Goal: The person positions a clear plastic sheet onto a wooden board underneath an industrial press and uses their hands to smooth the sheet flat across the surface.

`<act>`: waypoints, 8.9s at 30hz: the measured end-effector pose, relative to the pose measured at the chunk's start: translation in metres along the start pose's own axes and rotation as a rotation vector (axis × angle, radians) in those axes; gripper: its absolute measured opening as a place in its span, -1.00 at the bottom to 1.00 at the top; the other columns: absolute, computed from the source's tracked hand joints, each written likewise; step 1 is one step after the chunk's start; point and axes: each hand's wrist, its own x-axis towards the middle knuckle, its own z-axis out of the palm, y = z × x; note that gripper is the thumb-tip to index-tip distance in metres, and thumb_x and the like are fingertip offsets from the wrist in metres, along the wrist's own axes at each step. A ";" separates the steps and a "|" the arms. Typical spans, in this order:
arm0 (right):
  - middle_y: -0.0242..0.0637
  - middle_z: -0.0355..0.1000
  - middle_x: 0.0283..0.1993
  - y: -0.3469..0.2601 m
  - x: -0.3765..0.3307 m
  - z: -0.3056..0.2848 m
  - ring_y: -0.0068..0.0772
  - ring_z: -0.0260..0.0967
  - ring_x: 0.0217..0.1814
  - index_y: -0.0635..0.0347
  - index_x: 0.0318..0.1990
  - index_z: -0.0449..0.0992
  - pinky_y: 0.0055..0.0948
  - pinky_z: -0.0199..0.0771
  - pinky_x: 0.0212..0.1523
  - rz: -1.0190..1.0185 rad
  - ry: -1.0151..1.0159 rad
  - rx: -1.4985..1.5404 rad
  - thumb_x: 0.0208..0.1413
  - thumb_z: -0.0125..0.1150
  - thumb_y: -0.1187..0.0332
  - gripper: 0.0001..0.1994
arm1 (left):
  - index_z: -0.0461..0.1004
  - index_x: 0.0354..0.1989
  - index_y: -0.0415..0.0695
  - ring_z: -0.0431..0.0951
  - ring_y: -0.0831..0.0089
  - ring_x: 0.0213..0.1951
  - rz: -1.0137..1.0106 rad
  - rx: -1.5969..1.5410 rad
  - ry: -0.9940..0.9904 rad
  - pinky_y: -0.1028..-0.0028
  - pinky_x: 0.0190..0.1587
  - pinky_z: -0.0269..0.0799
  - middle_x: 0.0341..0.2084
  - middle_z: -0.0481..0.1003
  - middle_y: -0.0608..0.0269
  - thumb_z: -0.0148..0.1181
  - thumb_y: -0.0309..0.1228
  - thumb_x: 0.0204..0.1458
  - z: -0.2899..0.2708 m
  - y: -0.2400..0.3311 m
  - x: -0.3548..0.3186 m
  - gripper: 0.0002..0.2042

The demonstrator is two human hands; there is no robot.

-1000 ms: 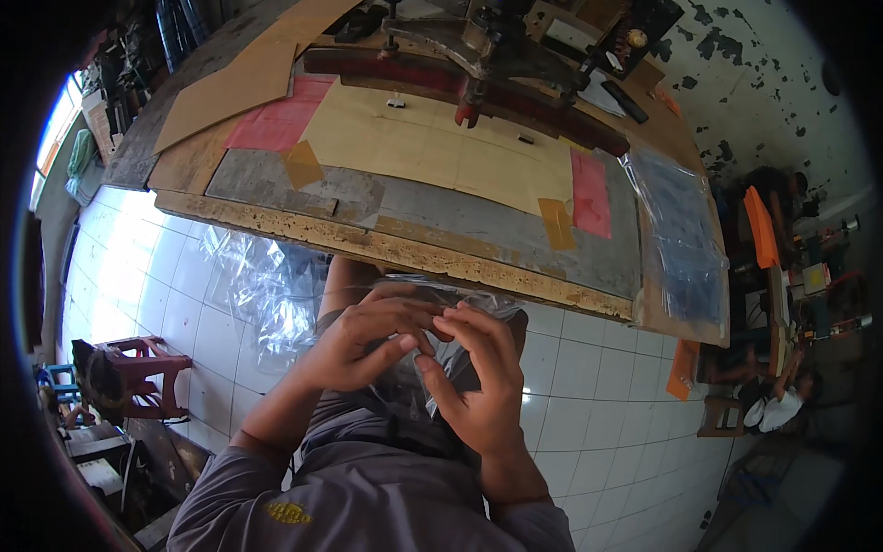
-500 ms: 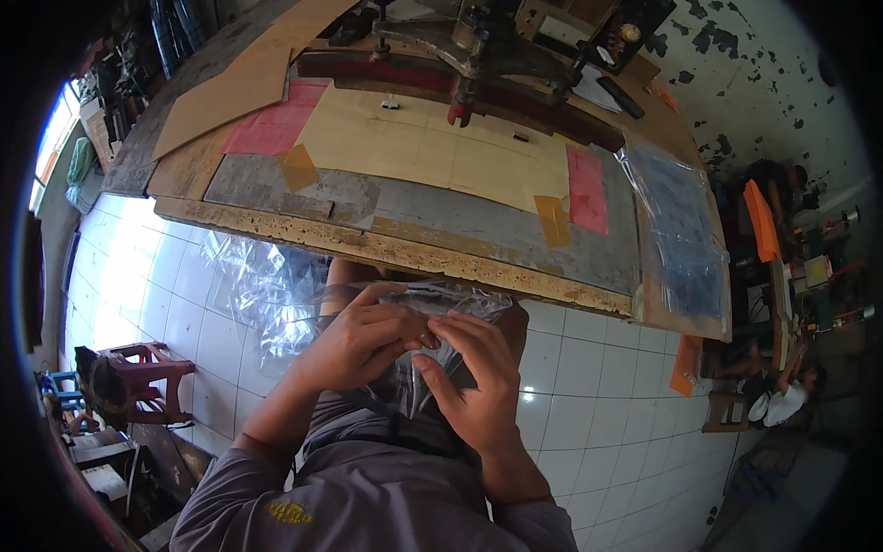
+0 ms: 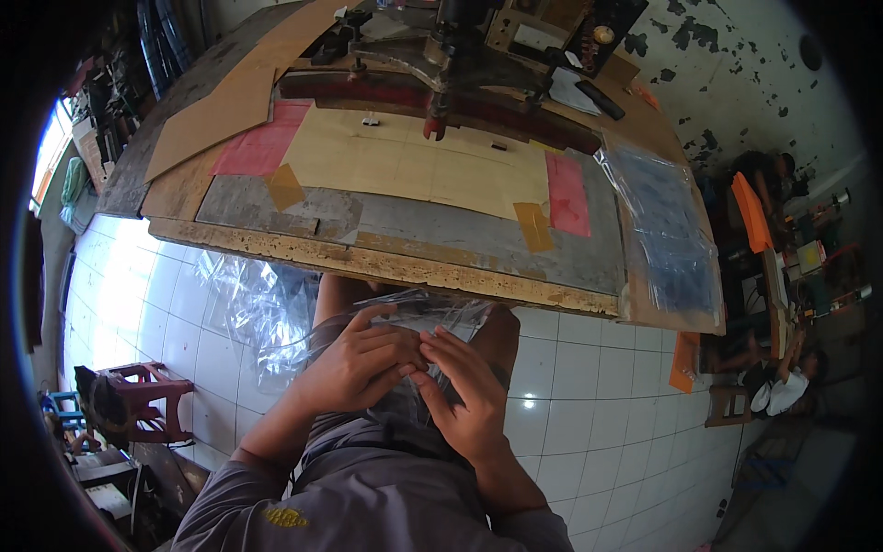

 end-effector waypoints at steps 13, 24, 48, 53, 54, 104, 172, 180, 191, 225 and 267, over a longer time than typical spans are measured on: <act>-0.07 0.57 0.06 0.007 0.003 -0.009 -0.02 0.48 0.22 0.36 0.01 0.58 -0.17 0.47 0.21 -0.060 -0.023 0.024 0.05 0.41 0.49 -0.66 | 0.54 -0.22 -0.11 0.61 0.29 -0.06 0.010 0.000 -0.029 0.06 0.28 0.28 -0.29 0.58 0.28 0.26 -0.47 0.11 -0.001 0.000 0.009 -0.90; -0.10 0.55 0.09 0.057 0.042 -0.076 -0.02 0.41 0.28 0.31 -0.02 0.61 -0.11 0.34 0.30 -0.174 0.088 -0.218 0.23 0.26 0.16 -0.63 | 0.48 -0.29 -0.10 0.60 0.25 -0.08 -0.064 0.001 0.168 0.21 0.16 0.29 -0.19 0.64 0.28 0.17 -0.50 0.14 -0.022 -0.023 0.021 -0.98; 0.17 0.11 0.49 0.519 0.477 -0.260 0.13 0.07 0.53 0.24 0.46 0.13 -0.02 0.13 0.46 0.395 0.163 -0.921 0.15 0.22 -0.18 -0.12 | 0.33 -0.34 -0.12 0.53 0.12 -0.48 -0.218 0.019 0.269 0.25 -0.40 0.37 -0.47 0.57 0.17 0.14 -0.29 0.24 -0.030 -0.088 0.030 -0.79; 0.18 0.25 0.41 0.493 0.482 -0.235 0.14 0.21 0.46 0.32 0.43 0.18 -0.09 0.22 0.42 0.544 0.009 -0.897 0.06 0.31 -0.20 -0.05 | 0.40 -0.33 -0.14 0.49 0.15 -0.50 -0.257 0.006 0.299 0.26 -0.40 0.37 -0.44 0.58 0.19 0.18 -0.37 0.16 -0.028 -0.084 0.035 -0.87; 0.17 0.26 0.40 0.482 0.484 -0.236 0.14 0.21 0.45 0.32 0.42 0.20 -0.09 0.23 0.41 0.562 -0.001 -0.849 0.03 0.33 -0.19 -0.05 | 0.41 -0.32 -0.13 0.50 0.17 -0.50 -0.257 0.024 0.283 0.27 -0.40 0.37 -0.42 0.59 0.20 0.18 -0.37 0.17 -0.031 -0.086 0.033 -0.88; 0.16 0.29 0.34 0.445 0.438 -0.222 0.15 0.26 0.38 0.33 0.38 0.23 -0.10 0.25 0.38 0.291 0.403 -0.481 -0.19 0.59 0.11 -0.03 | 0.37 -0.30 -0.11 0.52 0.20 -0.51 -0.239 0.063 0.284 0.29 -0.40 0.36 -0.43 0.60 0.23 0.17 -0.31 0.21 -0.027 -0.087 0.037 -0.84; -0.14 0.62 -0.07 0.041 0.017 -0.039 -0.35 0.64 -0.22 0.26 -0.16 0.54 -0.49 0.67 -0.28 -0.230 0.027 0.074 0.03 0.34 0.70 -0.76 | 0.66 -0.26 -0.04 0.52 0.28 0.01 -0.126 0.156 0.213 0.24 0.20 0.19 -0.13 0.56 0.26 0.35 -0.43 0.03 -0.066 -0.004 0.015 -0.90; -0.09 0.56 0.05 0.045 0.018 -0.070 -0.25 0.56 0.02 0.31 -0.11 0.53 -0.36 0.53 -0.02 0.026 -0.232 0.161 0.14 0.31 0.48 -0.81 | 0.61 -0.23 -0.05 0.64 0.24 -0.17 -0.080 0.062 0.156 0.30 -0.10 0.49 -0.06 0.57 0.28 0.37 -0.42 0.03 -0.039 -0.011 0.021 -0.86; -0.16 0.59 -0.06 -0.012 0.056 -0.032 -0.22 0.59 -0.02 0.28 -0.02 0.57 -0.37 0.56 -0.03 0.008 -0.093 0.047 -0.03 0.49 0.54 -0.63 | 0.53 -0.23 -0.04 0.60 0.40 -0.41 0.194 0.398 0.141 0.39 -0.37 0.52 -0.40 0.47 0.37 0.31 -0.42 -0.04 -0.031 0.009 0.044 -0.82; -0.33 0.60 -0.26 0.031 0.063 -0.053 -0.61 0.45 -0.30 0.29 -0.22 0.64 -0.59 0.39 -0.23 0.229 0.057 0.215 0.18 0.37 0.45 -0.90 | 0.64 -0.33 -0.13 0.63 0.15 -0.42 -0.306 0.219 0.100 0.28 -0.33 0.50 -0.49 0.62 0.17 0.40 -0.40 0.04 -0.060 -0.031 -0.025 -0.90; -0.35 0.56 -0.29 0.129 0.076 -0.076 -0.57 0.50 -0.29 0.29 -0.04 0.59 -0.58 0.45 -0.27 0.519 0.199 0.367 0.21 0.36 0.38 -0.77 | 0.34 0.13 -0.34 0.62 0.33 0.04 -0.430 -0.683 0.232 0.38 0.05 0.60 -0.07 0.60 0.02 0.14 -0.71 0.20 -0.080 -0.108 0.025 -0.67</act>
